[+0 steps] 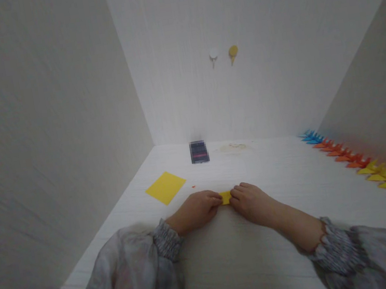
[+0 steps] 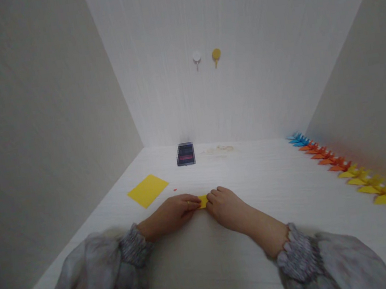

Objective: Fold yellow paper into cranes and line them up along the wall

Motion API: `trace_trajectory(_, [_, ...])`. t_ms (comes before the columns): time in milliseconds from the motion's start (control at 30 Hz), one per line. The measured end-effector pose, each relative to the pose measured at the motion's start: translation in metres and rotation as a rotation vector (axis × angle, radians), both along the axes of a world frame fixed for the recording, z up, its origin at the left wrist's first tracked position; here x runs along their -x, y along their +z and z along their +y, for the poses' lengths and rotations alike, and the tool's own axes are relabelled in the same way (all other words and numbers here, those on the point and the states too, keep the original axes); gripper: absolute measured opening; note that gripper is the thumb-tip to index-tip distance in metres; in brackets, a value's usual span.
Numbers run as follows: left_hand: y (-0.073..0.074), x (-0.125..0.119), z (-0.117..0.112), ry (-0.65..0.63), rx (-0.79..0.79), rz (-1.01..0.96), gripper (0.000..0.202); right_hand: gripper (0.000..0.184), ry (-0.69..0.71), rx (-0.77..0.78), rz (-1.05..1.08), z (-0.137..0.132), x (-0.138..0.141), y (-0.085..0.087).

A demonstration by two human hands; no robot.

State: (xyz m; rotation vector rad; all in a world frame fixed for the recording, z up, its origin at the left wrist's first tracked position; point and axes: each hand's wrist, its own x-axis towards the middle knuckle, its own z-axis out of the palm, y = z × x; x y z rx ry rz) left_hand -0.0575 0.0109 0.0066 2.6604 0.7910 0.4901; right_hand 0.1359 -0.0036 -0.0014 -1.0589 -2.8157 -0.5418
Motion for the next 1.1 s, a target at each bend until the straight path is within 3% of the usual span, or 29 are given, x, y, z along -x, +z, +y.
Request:
trace_trajectory(333, [-0.011,0.01,-0.002,-0.072,-0.03,0.021,0.032,0.024,0.082,0.216,0.33,0.001,-0.037,-0.01])
trace_trajectory(567, [-0.011,0.007,-0.005,-0.04,-0.06,0.024,0.029,0.025,0.119,0.265,0.336,-0.003,-0.022,-0.006])
trace_trajectory(800, [-0.008,0.001,-0.007,0.006,-0.091,0.074,0.029,0.054,0.071,0.389,0.255,-0.005,-0.009,0.0])
trace_trajectory(1100, [-0.009,0.004,-0.007,0.027,-0.115,0.084,0.028,0.055,-0.115,0.311,0.281,-0.007,-0.014,-0.004])
